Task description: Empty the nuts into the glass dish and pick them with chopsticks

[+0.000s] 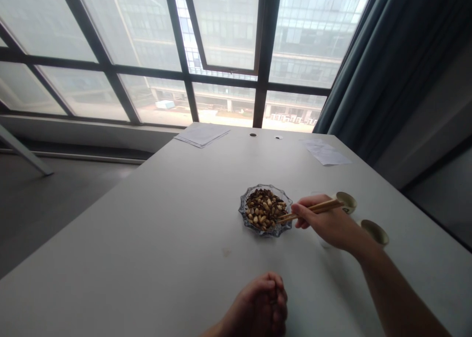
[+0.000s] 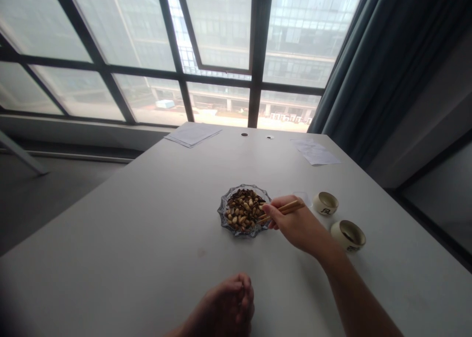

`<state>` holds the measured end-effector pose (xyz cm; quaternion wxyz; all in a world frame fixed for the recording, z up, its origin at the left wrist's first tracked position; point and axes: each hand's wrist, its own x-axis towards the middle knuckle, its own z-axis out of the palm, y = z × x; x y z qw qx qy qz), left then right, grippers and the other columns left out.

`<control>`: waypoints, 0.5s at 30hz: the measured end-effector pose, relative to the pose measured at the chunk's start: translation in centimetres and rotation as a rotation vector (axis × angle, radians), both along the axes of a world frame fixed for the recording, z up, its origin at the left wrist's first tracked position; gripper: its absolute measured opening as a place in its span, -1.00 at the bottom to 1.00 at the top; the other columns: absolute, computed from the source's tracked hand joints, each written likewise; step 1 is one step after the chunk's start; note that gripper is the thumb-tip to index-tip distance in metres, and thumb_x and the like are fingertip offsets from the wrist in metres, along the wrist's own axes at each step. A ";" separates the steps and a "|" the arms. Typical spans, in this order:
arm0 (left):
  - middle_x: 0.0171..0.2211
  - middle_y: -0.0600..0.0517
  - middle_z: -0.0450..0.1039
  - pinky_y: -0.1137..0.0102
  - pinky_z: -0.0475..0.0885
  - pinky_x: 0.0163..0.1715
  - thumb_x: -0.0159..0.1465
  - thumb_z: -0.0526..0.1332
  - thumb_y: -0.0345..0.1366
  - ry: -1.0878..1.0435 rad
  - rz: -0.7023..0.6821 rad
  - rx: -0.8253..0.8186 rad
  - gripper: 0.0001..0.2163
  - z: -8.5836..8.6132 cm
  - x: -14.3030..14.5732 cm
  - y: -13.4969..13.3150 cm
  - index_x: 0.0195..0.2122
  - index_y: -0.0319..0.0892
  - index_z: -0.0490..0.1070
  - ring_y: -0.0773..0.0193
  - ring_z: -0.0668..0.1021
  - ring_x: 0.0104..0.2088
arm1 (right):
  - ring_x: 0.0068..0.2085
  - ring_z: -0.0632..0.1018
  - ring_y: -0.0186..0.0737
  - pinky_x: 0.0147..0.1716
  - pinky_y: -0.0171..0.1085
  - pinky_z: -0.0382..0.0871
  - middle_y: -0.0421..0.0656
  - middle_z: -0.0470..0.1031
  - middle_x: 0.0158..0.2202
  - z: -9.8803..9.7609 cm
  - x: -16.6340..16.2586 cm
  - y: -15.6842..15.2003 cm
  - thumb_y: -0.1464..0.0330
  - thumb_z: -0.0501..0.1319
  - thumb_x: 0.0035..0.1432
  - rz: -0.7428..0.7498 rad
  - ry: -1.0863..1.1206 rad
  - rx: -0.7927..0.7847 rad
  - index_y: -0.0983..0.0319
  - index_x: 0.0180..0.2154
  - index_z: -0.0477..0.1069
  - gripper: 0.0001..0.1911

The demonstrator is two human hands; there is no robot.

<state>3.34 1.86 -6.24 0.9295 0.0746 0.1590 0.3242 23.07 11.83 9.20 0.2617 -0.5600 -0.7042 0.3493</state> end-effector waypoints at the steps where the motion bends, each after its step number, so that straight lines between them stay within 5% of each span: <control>1: -0.49 0.10 0.40 0.45 0.06 -0.48 0.19 0.30 -0.33 -0.003 -0.002 0.003 -0.93 0.0 0.0 0.0 -0.31 -0.17 0.46 0.41 0.39 -0.56 | -0.42 0.64 -0.16 -0.41 -0.30 0.51 -0.13 0.63 -0.48 0.0 -0.1 0.0 0.07 0.19 0.28 0.001 0.002 0.002 0.24 -0.36 0.59 -0.60; 15: -0.49 0.11 0.39 0.43 0.09 -0.48 0.20 0.30 -0.30 -0.023 -0.030 0.048 -0.91 -0.5 0.1 0.0 -0.29 -0.15 0.44 0.40 0.37 -0.57 | -0.37 0.69 -0.02 -0.34 -0.16 0.62 -0.10 0.67 -0.43 -0.8 -0.2 0.4 0.04 0.25 0.22 -0.048 0.140 -0.046 0.21 -0.36 0.61 -0.62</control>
